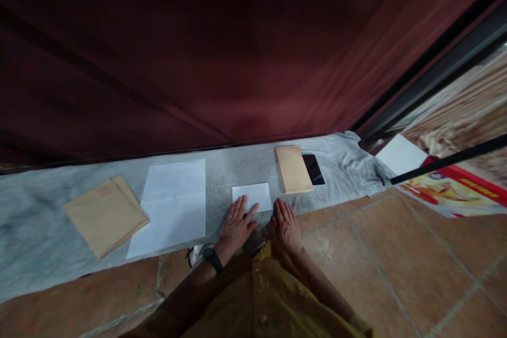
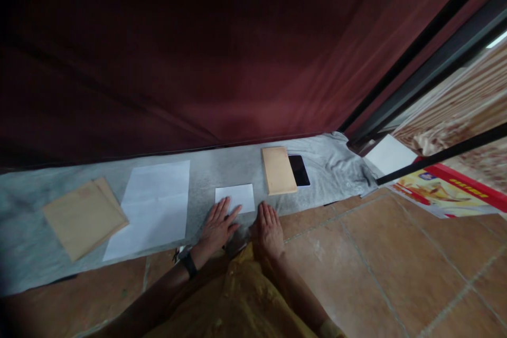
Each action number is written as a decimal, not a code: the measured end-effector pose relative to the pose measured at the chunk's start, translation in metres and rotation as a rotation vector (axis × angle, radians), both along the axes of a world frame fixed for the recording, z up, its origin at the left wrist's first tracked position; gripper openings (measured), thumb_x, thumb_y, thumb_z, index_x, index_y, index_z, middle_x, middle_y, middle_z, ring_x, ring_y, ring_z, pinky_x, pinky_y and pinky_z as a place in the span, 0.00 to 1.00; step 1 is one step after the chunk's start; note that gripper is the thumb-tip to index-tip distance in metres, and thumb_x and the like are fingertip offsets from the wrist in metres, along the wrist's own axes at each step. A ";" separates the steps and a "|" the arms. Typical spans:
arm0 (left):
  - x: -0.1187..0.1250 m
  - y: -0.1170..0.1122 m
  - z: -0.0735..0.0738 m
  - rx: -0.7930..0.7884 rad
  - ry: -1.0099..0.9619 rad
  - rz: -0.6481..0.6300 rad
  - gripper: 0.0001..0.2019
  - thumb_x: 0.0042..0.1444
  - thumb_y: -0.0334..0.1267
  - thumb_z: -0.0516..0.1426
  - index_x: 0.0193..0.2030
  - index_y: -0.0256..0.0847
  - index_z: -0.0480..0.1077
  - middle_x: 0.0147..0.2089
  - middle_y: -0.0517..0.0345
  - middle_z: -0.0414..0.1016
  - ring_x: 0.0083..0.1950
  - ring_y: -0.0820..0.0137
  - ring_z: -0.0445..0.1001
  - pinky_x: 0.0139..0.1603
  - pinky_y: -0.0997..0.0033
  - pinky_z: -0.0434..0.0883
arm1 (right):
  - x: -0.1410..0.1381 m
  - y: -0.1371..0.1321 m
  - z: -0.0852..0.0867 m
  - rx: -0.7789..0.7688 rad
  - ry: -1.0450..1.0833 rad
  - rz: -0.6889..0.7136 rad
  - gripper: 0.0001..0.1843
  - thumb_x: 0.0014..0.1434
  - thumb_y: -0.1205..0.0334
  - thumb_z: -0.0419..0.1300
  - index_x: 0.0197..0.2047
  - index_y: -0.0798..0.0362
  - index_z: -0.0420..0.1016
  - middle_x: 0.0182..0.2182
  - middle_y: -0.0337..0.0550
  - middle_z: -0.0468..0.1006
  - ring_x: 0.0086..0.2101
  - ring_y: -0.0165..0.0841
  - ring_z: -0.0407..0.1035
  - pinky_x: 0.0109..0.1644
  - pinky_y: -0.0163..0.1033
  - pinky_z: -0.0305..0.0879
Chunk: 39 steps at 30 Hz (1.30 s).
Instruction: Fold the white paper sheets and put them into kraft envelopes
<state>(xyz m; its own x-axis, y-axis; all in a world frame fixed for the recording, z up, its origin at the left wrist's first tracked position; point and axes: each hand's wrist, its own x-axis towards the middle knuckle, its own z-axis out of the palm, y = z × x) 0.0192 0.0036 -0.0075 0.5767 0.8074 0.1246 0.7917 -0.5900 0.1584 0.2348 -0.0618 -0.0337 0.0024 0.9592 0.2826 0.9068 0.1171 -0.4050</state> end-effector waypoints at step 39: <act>-0.045 0.025 -0.004 -0.009 0.070 -0.059 0.27 0.61 0.23 0.50 0.66 0.38 0.67 0.70 0.47 0.68 0.72 0.64 0.64 0.70 0.59 0.65 | 0.010 0.059 0.021 -0.072 0.154 0.307 0.18 0.66 0.70 0.55 0.55 0.50 0.78 0.56 0.47 0.79 0.53 0.39 0.72 0.59 0.47 0.67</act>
